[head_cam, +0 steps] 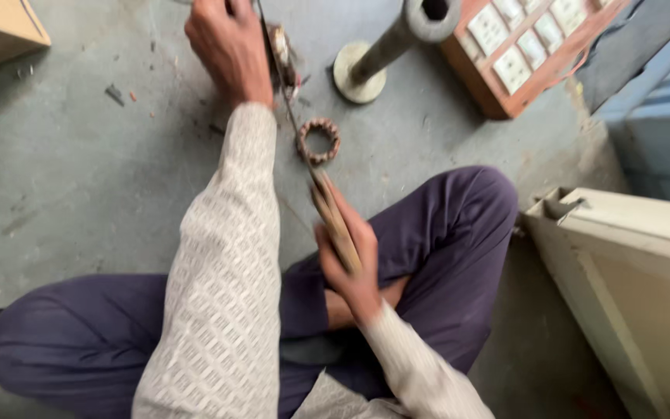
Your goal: The person sits cross-legged on the floor holding a small metal component in one hand and saws through it with a hacksaw, repeatedly drawing the blade back and forth across the metal while adjusting the workpiece between cuts.
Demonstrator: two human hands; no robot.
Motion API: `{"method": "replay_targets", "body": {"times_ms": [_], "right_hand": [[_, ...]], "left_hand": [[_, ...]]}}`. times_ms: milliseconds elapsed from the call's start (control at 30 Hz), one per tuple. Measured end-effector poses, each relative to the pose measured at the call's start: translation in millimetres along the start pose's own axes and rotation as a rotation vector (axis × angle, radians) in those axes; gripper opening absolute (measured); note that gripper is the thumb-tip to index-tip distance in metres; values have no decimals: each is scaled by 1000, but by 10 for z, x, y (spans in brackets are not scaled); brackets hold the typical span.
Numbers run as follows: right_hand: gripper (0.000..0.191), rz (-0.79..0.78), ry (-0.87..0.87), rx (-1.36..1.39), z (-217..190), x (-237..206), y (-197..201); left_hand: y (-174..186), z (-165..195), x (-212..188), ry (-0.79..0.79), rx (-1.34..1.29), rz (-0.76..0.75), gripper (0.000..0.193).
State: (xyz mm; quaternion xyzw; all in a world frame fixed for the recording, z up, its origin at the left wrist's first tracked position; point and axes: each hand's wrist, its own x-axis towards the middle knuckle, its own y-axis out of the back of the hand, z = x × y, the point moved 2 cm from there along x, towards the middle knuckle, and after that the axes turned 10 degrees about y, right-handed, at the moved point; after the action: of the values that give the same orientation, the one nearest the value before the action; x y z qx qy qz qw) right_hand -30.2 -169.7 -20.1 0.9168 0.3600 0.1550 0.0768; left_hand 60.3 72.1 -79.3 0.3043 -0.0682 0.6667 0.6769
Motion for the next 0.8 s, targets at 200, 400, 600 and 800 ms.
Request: {"method": "replay_targets", "body": {"times_ms": [200, 400, 600, 800], "right_hand": [[55, 80, -47, 31, 754, 626, -260], [59, -22, -18, -65, 295, -308, -30], [56, 45, -77, 35, 202, -297, 10], [54, 76, -78, 65, 751, 644, -214]], "left_hand": [[-43, 5, -46, 195, -30, -113, 31], [-23, -5, 8, 325, -75, -76, 32], [13, 49, 109, 238, -95, -85, 36], [14, 80, 82, 266, -59, -142, 38]]}}
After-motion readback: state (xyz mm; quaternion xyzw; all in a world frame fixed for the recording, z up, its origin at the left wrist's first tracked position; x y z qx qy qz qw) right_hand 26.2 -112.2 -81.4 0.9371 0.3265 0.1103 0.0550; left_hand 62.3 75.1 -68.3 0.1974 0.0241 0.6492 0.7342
